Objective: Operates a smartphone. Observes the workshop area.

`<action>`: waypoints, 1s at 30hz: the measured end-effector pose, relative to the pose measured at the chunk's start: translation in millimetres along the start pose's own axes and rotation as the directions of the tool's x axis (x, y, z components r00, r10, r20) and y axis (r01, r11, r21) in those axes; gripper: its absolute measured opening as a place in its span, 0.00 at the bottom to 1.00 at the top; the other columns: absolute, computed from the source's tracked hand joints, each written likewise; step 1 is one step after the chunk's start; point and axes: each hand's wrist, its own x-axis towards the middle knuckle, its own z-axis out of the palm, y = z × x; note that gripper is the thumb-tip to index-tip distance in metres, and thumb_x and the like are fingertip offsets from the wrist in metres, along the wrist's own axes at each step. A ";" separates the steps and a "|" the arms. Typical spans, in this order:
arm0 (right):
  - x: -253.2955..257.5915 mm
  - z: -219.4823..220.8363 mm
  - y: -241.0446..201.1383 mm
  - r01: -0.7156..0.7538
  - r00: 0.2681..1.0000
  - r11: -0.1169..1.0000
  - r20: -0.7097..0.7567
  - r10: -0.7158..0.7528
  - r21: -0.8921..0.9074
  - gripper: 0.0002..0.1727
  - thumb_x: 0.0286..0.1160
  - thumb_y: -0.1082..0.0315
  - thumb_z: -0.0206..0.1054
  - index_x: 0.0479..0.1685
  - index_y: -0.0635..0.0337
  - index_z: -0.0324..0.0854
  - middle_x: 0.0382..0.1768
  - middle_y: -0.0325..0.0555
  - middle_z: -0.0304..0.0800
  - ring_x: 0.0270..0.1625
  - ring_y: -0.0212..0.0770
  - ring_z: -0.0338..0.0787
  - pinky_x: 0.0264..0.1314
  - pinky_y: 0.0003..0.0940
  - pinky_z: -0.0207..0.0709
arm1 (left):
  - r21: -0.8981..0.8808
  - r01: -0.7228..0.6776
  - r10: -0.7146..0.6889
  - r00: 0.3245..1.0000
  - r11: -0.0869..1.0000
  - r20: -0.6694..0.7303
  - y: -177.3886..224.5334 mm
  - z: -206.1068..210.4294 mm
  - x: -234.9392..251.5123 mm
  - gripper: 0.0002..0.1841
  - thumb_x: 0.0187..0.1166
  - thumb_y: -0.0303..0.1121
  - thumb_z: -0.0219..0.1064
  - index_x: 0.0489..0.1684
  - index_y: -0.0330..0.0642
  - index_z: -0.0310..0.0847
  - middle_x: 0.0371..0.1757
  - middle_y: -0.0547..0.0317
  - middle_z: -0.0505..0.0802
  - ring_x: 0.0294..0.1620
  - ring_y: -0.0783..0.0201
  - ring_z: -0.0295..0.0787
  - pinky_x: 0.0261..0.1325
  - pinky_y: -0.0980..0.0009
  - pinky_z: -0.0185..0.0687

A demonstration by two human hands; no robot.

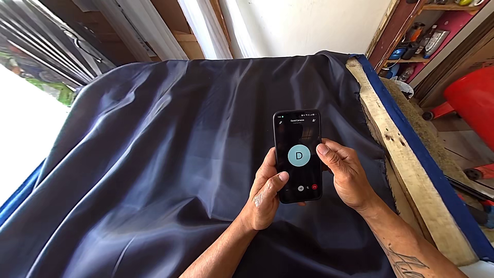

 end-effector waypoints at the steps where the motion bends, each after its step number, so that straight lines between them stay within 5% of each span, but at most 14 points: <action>1: 0.2 0.2 0.0 0.001 1.000 1.000 -0.001 -0.001 -0.002 0.22 0.94 0.57 0.49 0.50 0.58 0.88 0.37 0.44 0.91 0.37 0.35 0.91 0.36 0.30 0.87 | -0.004 -0.003 0.003 1.000 1.000 0.002 -0.1 -0.2 -0.1 0.21 0.89 0.35 0.48 0.79 0.50 0.65 0.61 0.47 0.88 0.53 0.55 0.94 0.36 0.58 0.96; 30: -0.1 -0.3 -0.1 -0.001 1.000 1.000 0.013 0.000 0.004 0.22 0.94 0.58 0.48 0.52 0.59 0.88 0.39 0.45 0.92 0.38 0.36 0.92 0.36 0.31 0.88 | -0.035 -0.004 0.004 1.000 0.999 -0.005 -0.2 0.1 0.5 0.20 0.88 0.35 0.48 0.77 0.49 0.67 0.59 0.46 0.88 0.51 0.54 0.94 0.33 0.58 0.95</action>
